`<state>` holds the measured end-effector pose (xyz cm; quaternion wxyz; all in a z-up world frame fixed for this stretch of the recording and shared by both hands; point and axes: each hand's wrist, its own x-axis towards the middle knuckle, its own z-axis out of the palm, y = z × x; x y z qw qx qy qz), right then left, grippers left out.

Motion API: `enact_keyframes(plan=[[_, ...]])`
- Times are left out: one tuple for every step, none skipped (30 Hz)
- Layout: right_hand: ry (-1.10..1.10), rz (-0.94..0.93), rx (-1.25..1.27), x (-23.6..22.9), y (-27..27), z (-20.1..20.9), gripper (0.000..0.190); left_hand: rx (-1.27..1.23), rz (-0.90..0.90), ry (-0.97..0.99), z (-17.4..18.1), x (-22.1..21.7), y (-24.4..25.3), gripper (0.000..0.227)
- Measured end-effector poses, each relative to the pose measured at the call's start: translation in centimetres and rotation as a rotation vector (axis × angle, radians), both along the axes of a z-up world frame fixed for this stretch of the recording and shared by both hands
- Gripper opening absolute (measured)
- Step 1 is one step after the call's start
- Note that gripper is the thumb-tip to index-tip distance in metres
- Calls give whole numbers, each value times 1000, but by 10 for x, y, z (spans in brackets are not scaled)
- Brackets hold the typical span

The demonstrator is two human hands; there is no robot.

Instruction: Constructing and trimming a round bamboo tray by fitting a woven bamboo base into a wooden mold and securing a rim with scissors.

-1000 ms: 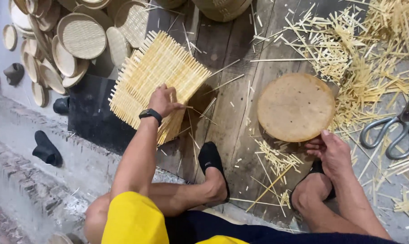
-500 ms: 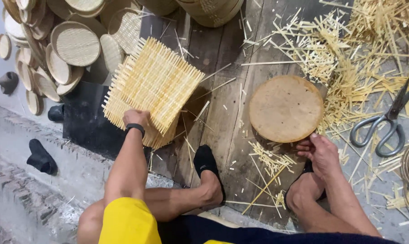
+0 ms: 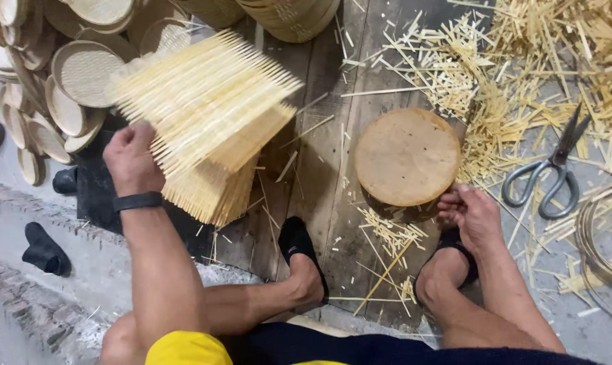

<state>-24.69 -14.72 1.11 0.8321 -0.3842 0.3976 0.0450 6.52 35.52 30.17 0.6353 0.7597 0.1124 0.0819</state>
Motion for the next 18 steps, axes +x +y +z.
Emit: enact_keyframes(plan=[[6, -6, -3, 2, -3, 5, 29, -3, -6, 6, -5, -4, -11, 20], [-20, -14, -17, 4, -7, 10, 33, 67, -128, 50, -10, -8, -22, 25], [-49, -29, -35, 8, -12, 17, 37, 133, -259, 90, -15, -8, -36, 32], [-46, -43, -42, 13, -17, 26, 37, 127, -273, 91, -29, -13, -65, 32], [-109, -62, -47, 16, -23, 34, 43, -39, -381, 212, -44, -22, -93, 46], [-173, -80, -52, 20, -28, 42, 48, -207, -487, 332, -60, -31, -121, 64], [-163, -84, -57, 27, -32, 56, 48, -213, -492, 341, -81, -39, -148, 64], [-253, -126, 119, 34, -36, 69, 57, -137, -475, 456, -102, -48, -175, 69], [-340, -165, 298, 42, -39, 81, 65, -60, -456, 568, -123, -58, -202, 75], [-332, -168, 291, 44, -40, 80, 65, -66, -460, 576, -157, -67, -205, 75], [-342, -119, 270, 50, -42, 78, 63, 84, -523, 495, -189, -72, -211, 54], [-351, -71, 249, 56, -45, 76, 62, 235, -580, 410, -222, -77, -216, 35], [-348, -79, 243, 56, -42, 60, 62, 231, -590, 412, -242, -76, -216, 35], [-187, 29, -90, 55, -40, 43, 48, 164, -593, 441, -262, -75, -215, 33], [-11, 146, -409, 53, -37, 26, 43, 96, -587, 478, -283, -78, -213, 31], [-2, 147, -409, 53, -34, 27, 43, 93, -588, 486, -292, -78, -211, 31], [-10, 138, -390, 56, -31, 28, 40, 69, -593, 505, -301, -77, -210, 31], [-18, 129, -370, 58, -28, 29, 36, 44, -598, 524, -309, -76, -208, 32]])
